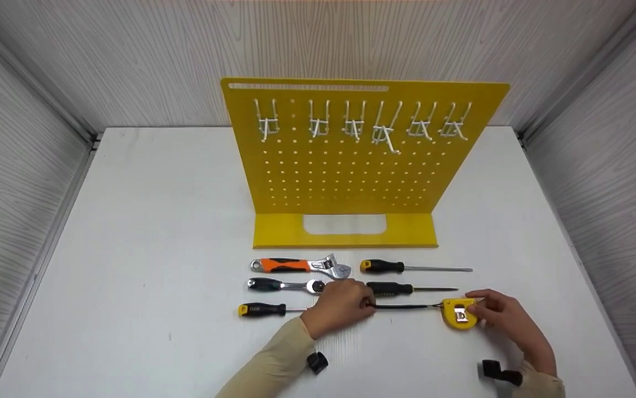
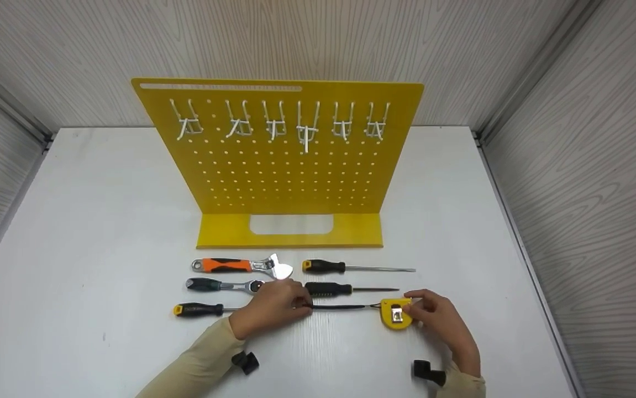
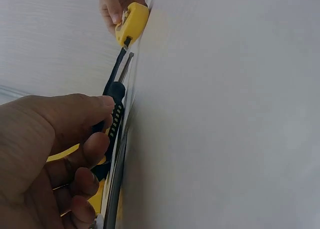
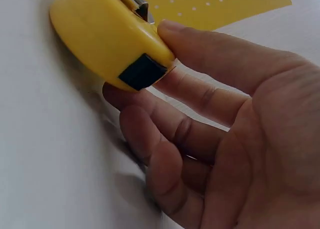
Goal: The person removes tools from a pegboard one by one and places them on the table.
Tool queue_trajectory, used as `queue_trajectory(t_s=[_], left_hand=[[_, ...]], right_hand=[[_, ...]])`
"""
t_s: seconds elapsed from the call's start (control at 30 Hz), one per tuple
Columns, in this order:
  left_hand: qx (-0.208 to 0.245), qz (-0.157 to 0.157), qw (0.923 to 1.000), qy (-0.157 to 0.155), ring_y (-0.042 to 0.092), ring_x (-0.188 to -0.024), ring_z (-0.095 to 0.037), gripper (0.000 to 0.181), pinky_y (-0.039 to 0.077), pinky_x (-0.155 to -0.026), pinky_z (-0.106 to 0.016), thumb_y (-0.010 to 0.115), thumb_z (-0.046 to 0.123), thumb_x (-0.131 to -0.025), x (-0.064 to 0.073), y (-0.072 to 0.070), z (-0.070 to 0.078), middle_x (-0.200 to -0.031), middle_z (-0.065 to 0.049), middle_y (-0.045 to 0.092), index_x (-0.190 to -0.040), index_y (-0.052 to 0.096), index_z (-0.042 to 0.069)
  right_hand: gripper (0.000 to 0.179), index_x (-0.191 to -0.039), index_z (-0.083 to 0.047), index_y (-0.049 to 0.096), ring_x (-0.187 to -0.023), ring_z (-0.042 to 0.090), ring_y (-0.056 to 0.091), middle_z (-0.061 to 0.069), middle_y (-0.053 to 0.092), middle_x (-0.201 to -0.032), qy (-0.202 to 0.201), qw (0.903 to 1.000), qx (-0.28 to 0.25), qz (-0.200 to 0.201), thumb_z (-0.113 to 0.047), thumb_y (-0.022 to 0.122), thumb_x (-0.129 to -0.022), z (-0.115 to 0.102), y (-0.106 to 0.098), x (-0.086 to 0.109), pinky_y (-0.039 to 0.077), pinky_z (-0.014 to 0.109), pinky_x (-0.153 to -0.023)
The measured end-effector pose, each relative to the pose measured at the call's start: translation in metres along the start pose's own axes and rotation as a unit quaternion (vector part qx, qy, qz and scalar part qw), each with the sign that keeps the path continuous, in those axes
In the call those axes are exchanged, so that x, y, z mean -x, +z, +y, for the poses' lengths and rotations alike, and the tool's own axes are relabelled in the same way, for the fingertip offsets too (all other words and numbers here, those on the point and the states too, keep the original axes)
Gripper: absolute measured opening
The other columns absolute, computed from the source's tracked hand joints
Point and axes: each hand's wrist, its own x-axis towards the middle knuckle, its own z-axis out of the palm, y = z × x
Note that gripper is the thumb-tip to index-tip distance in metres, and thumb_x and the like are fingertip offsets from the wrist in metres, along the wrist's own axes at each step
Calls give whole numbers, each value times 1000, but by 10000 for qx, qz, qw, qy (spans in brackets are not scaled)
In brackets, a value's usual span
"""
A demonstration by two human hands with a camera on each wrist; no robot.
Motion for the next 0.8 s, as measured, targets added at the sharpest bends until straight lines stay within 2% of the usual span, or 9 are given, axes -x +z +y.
queue_trajectory(t_s=[0.13, 0.4, 0.57, 0.8], left_hand=[[55, -41, 10000, -44, 59, -70, -5, 10, 40, -55, -21, 72, 28, -82, 1, -1, 0, -76, 10, 67, -89, 76, 23], [119, -135, 9998, -59, 62, -72, -6, 8, 43, -57, -23, 70, 25, -82, 1, -1, 0, -77, 10, 69, -87, 76, 21], [46, -104, 9999, -40, 62, -73, -7, 5, 43, -55, -24, 71, 24, -80, 2, -1, 0, -74, 11, 67, -83, 75, 22], [109, -166, 9998, -32, 61, -72, -7, 7, 42, -56, -23, 72, 24, -80, 0, -1, 2, -76, 10, 67, -86, 76, 21]], right_hand=[[55, -131, -8, 56, -75, 15, 53, 5, 62, -93, 53, 10000, 46, 65, -43, 65, -89, -1, 1, 0, 46, 27, -63], [55, -130, -7, 58, -90, 15, 55, 9, 63, -111, 9, 9998, 151, 145, -42, 67, -89, -1, 3, 1, 50, 25, -71], [52, -130, -7, 58, -92, 15, 55, 10, 63, -113, -52, 9996, 193, 183, -39, 67, -89, -3, 4, 2, 49, 24, -73], [51, -132, -8, 57, -93, 15, 53, 11, 61, -118, -39, 9996, 149, 223, -37, 65, -91, -1, 4, 2, 49, 24, -73]])
